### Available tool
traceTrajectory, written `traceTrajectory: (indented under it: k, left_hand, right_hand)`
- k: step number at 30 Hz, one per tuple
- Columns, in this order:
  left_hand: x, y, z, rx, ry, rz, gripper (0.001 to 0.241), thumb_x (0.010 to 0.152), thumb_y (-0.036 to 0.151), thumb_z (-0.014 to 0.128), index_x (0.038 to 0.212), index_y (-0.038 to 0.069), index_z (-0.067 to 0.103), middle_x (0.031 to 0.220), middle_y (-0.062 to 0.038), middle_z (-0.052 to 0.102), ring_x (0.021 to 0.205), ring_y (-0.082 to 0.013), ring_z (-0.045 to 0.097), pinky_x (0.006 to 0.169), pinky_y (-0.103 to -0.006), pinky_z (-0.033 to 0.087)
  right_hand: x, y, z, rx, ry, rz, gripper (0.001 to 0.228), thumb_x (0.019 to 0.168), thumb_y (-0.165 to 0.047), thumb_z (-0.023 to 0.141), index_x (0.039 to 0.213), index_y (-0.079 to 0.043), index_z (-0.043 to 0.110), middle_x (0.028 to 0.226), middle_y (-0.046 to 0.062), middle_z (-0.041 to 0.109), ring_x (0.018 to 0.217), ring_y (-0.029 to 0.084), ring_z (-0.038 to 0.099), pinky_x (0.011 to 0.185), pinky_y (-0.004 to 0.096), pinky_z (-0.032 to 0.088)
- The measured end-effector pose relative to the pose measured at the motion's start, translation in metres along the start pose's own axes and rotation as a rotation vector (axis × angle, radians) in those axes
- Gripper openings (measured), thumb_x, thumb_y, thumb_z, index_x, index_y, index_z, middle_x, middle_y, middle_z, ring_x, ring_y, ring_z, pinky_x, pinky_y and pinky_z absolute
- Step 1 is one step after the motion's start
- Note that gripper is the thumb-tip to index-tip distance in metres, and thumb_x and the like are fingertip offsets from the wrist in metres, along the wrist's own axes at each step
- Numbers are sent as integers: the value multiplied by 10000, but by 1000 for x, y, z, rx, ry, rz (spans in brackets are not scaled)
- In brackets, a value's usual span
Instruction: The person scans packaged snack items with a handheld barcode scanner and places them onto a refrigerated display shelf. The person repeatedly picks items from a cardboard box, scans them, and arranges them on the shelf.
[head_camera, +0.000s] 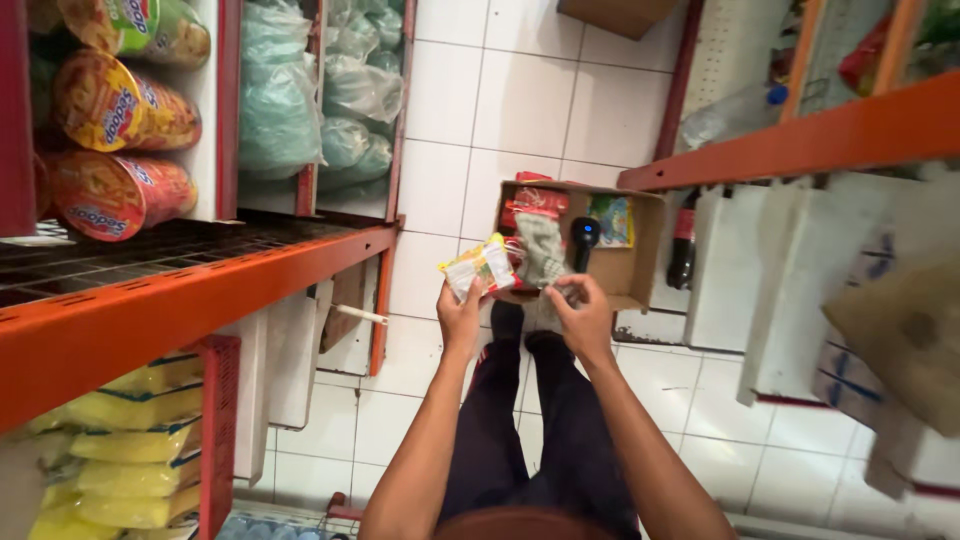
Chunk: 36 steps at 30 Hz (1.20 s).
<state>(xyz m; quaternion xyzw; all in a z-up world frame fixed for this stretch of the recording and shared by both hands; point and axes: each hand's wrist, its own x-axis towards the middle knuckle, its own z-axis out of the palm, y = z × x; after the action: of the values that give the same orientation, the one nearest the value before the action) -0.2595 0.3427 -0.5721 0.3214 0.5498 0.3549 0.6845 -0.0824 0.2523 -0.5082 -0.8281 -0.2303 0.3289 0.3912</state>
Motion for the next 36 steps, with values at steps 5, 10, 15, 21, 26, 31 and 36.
traceTrajectory:
  k: [5, 10, 15, 21, 26, 31, 36]
  left_hand:
    - [-44, 49, 36, 0, -132, -48, 428, 949, 140, 681, 1343, 33, 554, 1213, -85, 665, 1024, -175, 700, 815, -339, 645]
    - [-106, 93, 62, 188, -291, 71, 386, 980, 169, 701, 1325, 13, 626, 1147, -105, 721, 960, -169, 695, 809, -318, 592]
    - [-143, 131, 83, 227, -503, 294, 362, 972, 108, 679, 1313, 8, 615, 1178, -79, 724, 1060, -152, 692, 935, -314, 560]
    - [-152, 141, 99, 189, -510, 303, 328, 992, 73, 653, 1308, -3, 618, 1178, -82, 717, 1068, -148, 674, 935, -311, 550]
    - [-151, 135, 110, 3, -501, 291, 329, 1014, 100, 615, 1327, 1, 620, 1188, -94, 710, 1059, -134, 671, 939, -313, 546]
    - [-151, 149, 107, -437, -381, -168, 276, 993, 234, 564, 1249, 134, 592, 1089, -93, 712, 868, -213, 713, 756, -399, 589]
    - [-149, 145, 125, -459, -502, -249, 330, 1071, 336, 516, 1249, 68, 595, 1112, -101, 703, 951, -205, 703, 798, -374, 568]
  right_hand:
    - [-58, -98, -60, 309, 91, -373, 284, 868, -111, 820, 1070, -89, 622, 1066, 52, 590, 1007, 136, 645, 912, 265, 512]
    - [-108, -146, -93, 141, 42, -511, 403, 791, -108, 846, 1145, -85, 654, 1110, 120, 620, 1045, 217, 648, 910, 297, 529]
    - [-100, -166, -113, -363, 181, -841, 413, 834, -128, 732, 1243, -80, 695, 1264, 142, 682, 1293, 380, 565, 1060, 523, 396]
    - [-105, -166, -114, -98, 330, -637, 343, 967, -112, 644, 1308, -75, 654, 1356, 171, 649, 1395, 358, 549, 1155, 489, 444]
    - [-116, -154, -127, -236, 302, -949, 326, 907, -82, 704, 1221, -25, 640, 1246, 199, 654, 1319, 446, 560, 1099, 468, 466]
    - [-100, -140, -161, 48, 422, -433, 259, 990, -64, 660, 1241, -5, 638, 1101, 140, 717, 1003, 273, 706, 899, 328, 552]
    - [-94, -137, -153, 406, 282, -423, 319, 1064, -18, 509, 1382, 13, 500, 1141, 77, 651, 1019, 184, 610, 926, 289, 505]
